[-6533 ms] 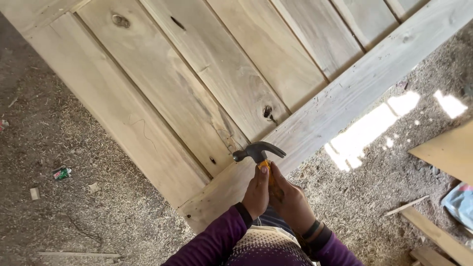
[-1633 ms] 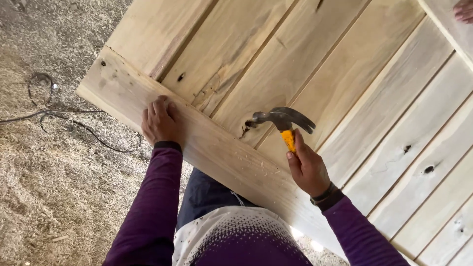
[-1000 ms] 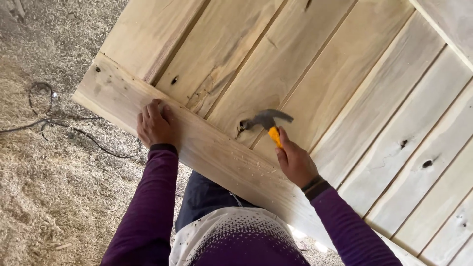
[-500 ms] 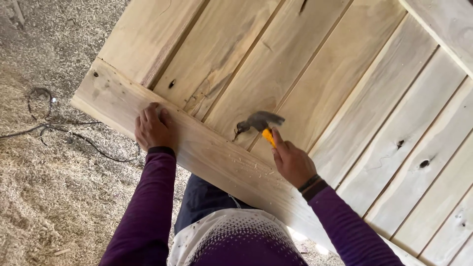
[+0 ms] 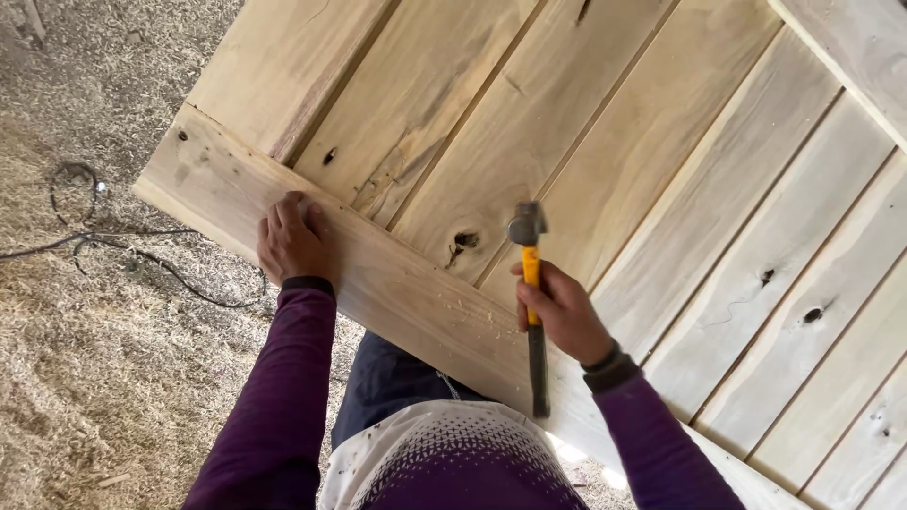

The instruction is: Driving nails into a wooden door frame using a hammer in a woodworking workshop.

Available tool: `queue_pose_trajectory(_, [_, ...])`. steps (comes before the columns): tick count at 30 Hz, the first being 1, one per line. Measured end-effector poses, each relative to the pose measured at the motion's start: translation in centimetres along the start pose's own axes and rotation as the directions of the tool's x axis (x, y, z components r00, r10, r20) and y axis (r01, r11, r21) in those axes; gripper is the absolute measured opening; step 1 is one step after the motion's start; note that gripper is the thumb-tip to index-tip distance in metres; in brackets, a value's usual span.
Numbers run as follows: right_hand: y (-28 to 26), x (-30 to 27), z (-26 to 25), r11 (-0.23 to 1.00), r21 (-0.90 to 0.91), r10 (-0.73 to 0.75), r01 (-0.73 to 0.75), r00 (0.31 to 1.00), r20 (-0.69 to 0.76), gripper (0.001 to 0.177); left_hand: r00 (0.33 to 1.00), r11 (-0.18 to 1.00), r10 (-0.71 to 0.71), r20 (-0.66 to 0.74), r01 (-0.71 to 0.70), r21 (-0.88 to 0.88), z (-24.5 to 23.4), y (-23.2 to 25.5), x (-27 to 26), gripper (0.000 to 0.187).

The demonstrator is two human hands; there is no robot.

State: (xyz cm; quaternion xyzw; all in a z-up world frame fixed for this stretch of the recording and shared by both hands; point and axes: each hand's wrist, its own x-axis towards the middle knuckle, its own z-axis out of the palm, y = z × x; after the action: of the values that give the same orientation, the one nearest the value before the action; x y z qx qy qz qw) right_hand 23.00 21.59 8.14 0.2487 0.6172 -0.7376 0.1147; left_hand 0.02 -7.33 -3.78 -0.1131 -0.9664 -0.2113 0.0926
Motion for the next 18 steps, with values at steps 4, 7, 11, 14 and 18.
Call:
queue_pose_trajectory(4, [1.7, 2.0, 1.2, 0.998, -0.057, 0.014, -0.021, 0.993, -0.119, 0.038, 1.0, 1.0, 0.004, -0.005, -0.004, 0.02, 0.1, 0.1, 0.5, 0.018])
queue_pose_trajectory(7, [2.1, 2.1, 1.6, 0.997, 0.05, 0.069, -0.065, 0.995, -0.072, 0.04, 1.0, 1.0, 0.008, -0.005, -0.008, 0.0, 0.2, -0.1, -0.2, 0.018])
queue_pose_trajectory(11, [1.9, 3.6, 0.5, 0.996, 0.044, 0.083, -0.083, 0.997, -0.001, 0.04, 1.0, 1.0, 0.008, -0.024, -0.008, -0.011, -0.2, 0.1, 0.0, 0.017])
queue_pose_trajectory(14, [2.6, 4.5, -1.1, 0.915, -0.404, 0.005, -0.012, 1.0, -0.017, 0.043, 0.999, 1.0, 0.006, -0.034, -0.007, -0.016, -0.1, 0.1, 0.3, 0.017])
queue_pose_trajectory(18, [0.8, 5.2, -1.2, 0.678, -0.686, -0.285, 0.263, 0.955, 0.085, 0.048, 0.999, 1.0, 0.015, -0.036, -0.015, -0.006, 0.0, 0.0, 0.1, 0.017])
